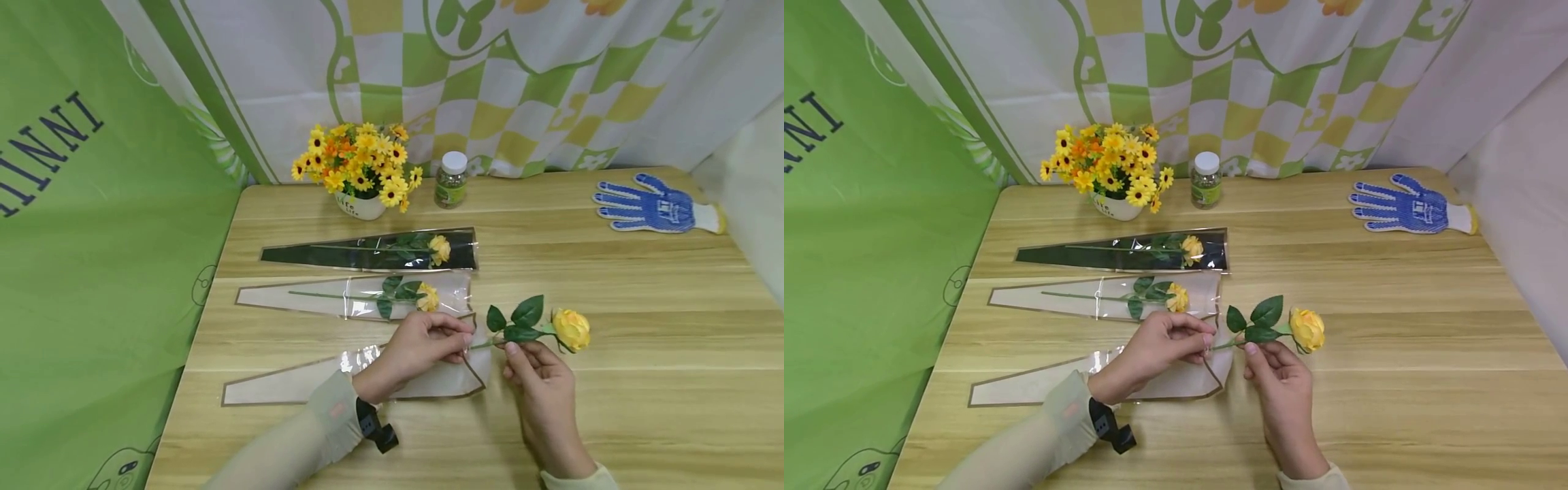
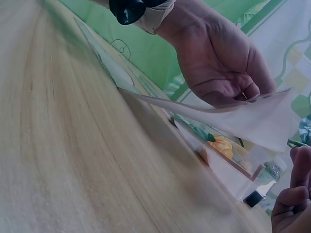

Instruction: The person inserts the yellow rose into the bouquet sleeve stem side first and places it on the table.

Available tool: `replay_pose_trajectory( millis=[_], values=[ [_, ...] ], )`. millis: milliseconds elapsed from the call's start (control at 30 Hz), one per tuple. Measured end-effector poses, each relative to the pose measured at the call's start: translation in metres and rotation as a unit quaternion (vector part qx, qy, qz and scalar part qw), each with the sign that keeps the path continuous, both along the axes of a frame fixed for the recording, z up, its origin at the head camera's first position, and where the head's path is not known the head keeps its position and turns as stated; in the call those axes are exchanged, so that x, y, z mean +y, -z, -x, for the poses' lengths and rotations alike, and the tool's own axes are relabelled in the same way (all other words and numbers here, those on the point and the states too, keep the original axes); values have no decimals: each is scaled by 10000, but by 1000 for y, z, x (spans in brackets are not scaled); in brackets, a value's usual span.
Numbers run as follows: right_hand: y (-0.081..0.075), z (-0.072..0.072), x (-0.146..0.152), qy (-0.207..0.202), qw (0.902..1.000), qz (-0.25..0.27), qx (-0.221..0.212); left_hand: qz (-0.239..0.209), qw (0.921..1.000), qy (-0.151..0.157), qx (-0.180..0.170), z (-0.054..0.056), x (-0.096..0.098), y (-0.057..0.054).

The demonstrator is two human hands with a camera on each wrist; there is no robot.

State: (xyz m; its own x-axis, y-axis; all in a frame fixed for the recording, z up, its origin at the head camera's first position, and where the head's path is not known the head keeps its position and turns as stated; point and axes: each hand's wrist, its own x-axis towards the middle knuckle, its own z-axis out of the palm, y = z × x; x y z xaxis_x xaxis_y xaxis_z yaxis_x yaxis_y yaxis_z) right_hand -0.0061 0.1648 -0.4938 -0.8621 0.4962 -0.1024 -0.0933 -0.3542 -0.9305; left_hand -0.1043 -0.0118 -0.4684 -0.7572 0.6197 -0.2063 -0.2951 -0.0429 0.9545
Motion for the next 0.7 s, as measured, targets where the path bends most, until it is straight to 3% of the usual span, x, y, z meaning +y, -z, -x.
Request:
replay_pose_trajectory(
  millis=[200, 467, 700],
  values=[
    [0, -1, 1, -3, 9988, 299, 399, 74, 10000, -45, -1, 0, 0, -1],
    [-2, -1, 2, 460, 9934, 792, 697, 114, 9999, -18, -33, 0, 1, -1],
    [-3, 1, 0, 375, 9960, 760, 276, 22, 10000, -8, -38, 0, 1, -1]
  ],
)
